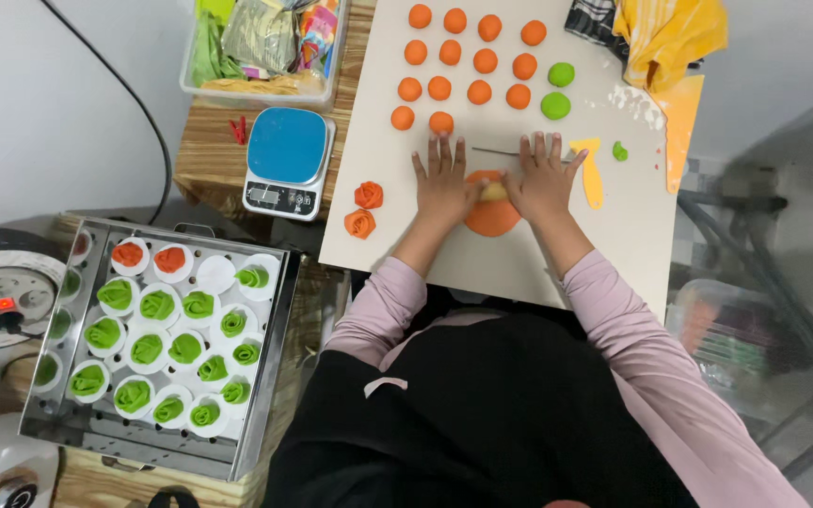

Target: The person shapes orange dough by hand using a rolling pin and a small plastic scraper on a white work surface.

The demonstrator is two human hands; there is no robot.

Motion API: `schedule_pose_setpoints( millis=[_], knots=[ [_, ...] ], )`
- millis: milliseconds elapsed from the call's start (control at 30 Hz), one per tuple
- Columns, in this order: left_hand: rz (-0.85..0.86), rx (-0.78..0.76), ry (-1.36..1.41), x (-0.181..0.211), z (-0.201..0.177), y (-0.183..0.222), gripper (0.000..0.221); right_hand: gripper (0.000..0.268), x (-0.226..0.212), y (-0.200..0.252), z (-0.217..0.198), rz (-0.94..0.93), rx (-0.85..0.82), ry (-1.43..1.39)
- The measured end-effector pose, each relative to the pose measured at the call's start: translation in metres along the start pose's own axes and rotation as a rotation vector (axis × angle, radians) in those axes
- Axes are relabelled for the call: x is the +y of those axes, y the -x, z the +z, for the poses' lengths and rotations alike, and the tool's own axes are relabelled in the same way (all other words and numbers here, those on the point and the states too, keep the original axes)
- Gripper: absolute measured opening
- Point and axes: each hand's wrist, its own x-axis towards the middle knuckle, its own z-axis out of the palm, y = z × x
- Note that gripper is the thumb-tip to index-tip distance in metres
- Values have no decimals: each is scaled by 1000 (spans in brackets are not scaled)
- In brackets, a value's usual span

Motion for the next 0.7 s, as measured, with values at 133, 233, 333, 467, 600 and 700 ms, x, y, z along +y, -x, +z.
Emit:
schedule_pose_setpoints(
  millis=[133,233,333,467,600,700],
  knots=[
    [-31,12,-41,-2,-1,-17,72,65,-6,-18,-16,33,-88,-30],
    [-57,12,-52,-4,0,-24,76,67,-6,-23,-20,8,-89,-80],
    [-92,-10,-68,-3,1,-28,77,66,-3,-27,-18,-8,-92,-59],
    [-94,-2,-43,-5,5,-27,78,66,-4,-26,-21,-7,-109,-57],
    [-65,-15,-23,-2,6,-17,79,60,5,-18,-5,-67,-79,17],
    [-34,-45,-57,5,-1,3,78,57,18,2,14,-164,41,-18]
  ],
)
